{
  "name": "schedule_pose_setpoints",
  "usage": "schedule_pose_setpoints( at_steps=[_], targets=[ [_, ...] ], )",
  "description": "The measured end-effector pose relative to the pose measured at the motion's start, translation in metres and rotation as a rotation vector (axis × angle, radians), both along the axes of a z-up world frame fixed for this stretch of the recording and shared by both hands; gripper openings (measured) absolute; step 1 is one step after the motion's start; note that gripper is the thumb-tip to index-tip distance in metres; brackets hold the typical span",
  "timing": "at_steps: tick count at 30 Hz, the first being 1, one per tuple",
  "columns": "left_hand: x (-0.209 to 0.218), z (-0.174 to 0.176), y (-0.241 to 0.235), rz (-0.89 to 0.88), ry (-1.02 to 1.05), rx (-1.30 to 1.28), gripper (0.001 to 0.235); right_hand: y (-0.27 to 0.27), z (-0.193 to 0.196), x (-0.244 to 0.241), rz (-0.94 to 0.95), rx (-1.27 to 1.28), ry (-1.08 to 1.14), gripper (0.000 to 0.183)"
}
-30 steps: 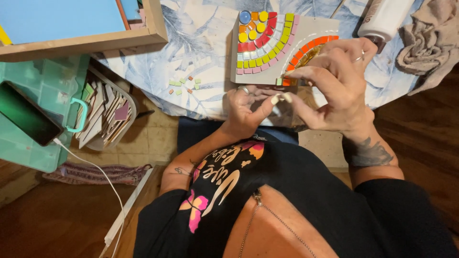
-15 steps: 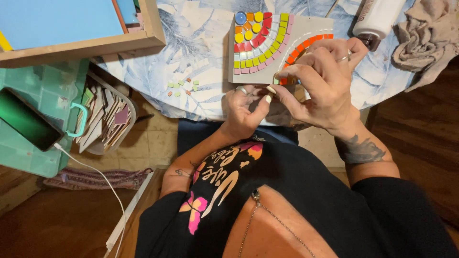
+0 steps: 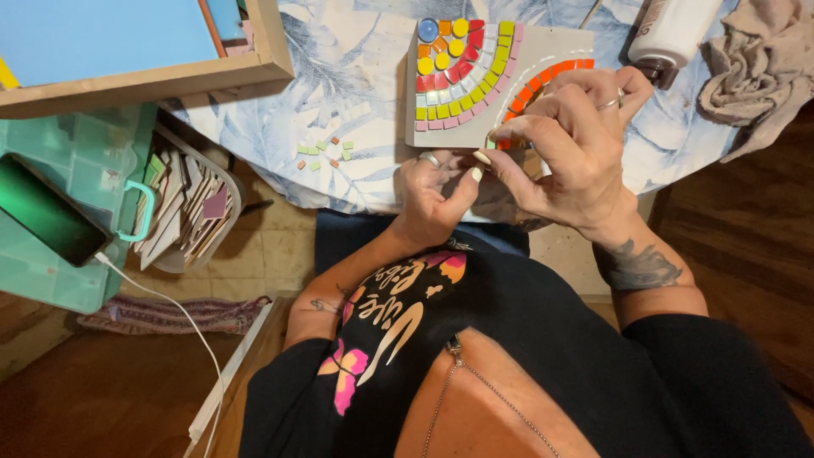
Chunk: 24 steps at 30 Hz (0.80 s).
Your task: The person applies glue to a small board with a rainbow mosaic pattern and places small colored tiles into the glued areas. They use a wooden stick to adjust the tiles and ensure proper alignment.
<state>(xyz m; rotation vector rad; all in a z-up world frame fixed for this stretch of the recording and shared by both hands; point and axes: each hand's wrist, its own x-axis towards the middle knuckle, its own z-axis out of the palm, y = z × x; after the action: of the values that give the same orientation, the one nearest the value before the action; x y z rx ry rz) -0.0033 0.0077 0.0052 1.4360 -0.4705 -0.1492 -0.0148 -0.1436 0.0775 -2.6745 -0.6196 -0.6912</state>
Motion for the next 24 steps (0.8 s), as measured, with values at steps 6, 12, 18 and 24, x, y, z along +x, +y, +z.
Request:
schedule_pose_setpoints(
  at_steps=[6, 12, 18, 24],
  targets=[
    [0.0033, 0.0044, 0.0003, 0.0, -0.06, 0.017, 0.008, 0.0018, 0.0004, 0.0008, -0.003, 0.02, -0.012, 0.016],
    [0.0041, 0.0052, 0.0, 0.007, -0.105, 0.01, 0.006, 0.0008, -0.0017, 0.0, 0.003, 0.05, -0.003, 0.02],
    [0.0017, 0.0019, -0.0001, 0.013, -0.044, 0.024, 0.01, 0.0012, -0.0014, -0.0001, 0.007, 0.06, 0.019, 0.011],
    [0.0014, 0.0037, 0.0005, 0.011, -0.014, 0.016, 0.007, 0.0009, -0.0004, 0.0002, 0.02, 0.045, 0.015, 0.013]
  ],
)
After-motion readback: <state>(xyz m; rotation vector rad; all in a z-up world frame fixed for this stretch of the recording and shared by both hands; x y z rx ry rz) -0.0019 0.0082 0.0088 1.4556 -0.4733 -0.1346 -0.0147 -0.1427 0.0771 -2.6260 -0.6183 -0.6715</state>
